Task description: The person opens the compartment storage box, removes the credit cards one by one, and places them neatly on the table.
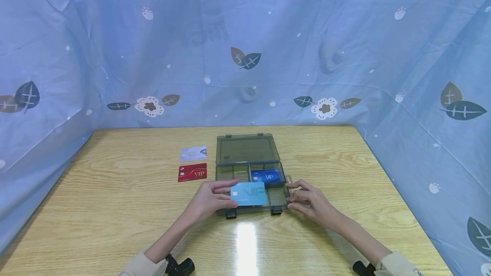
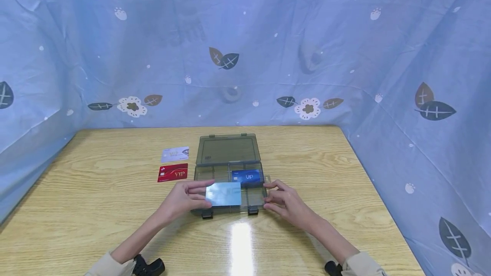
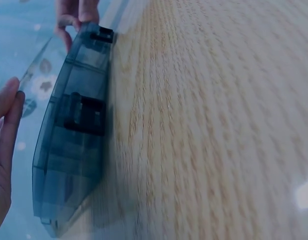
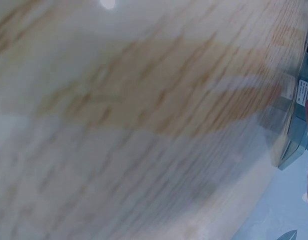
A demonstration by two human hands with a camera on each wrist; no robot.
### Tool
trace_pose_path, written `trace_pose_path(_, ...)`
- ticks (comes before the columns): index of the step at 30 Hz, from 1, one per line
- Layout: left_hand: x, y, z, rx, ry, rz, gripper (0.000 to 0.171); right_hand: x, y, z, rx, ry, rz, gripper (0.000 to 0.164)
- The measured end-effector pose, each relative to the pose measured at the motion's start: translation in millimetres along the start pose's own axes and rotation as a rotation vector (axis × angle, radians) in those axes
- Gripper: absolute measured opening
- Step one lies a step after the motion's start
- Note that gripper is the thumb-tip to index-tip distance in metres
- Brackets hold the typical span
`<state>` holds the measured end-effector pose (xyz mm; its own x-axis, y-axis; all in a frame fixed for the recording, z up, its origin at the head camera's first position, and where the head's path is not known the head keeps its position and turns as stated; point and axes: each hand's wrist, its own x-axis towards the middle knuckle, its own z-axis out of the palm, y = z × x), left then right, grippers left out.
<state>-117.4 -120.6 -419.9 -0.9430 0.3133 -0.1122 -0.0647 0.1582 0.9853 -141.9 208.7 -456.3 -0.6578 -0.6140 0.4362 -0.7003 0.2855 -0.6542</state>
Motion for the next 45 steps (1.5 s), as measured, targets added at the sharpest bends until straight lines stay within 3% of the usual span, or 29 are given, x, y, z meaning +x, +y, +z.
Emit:
trace_pose_path(13, -11.4, -5.2, -12.9, 0.02, 0.073, -0.024, 0.058, 0.2, -1.1, -0.4, 0.002, -0.004, 0.007, 0.008)
trace_pose_path(21, -18.5, -8.3, -19.4, 0.037, 0.052, -0.015, 0.06, -0.4, 0.5, -0.3, -0.037, 0.001, -0.021, 0.006)
trace_pose_path(37, -31.4, -14.4, -33.2, 0.017, 0.039, -0.019, 0.062, -3.1, 1.3, 0.9, -0.016, 0.0, 0.015, 0.009)
trace_pose_path(45, -42.2, -14.2, -45.7, 0.018, 0.067, -0.048, 0.064, -1.1, 1.3, 0.4, 0.002, -0.007, 0.014, 0.003)
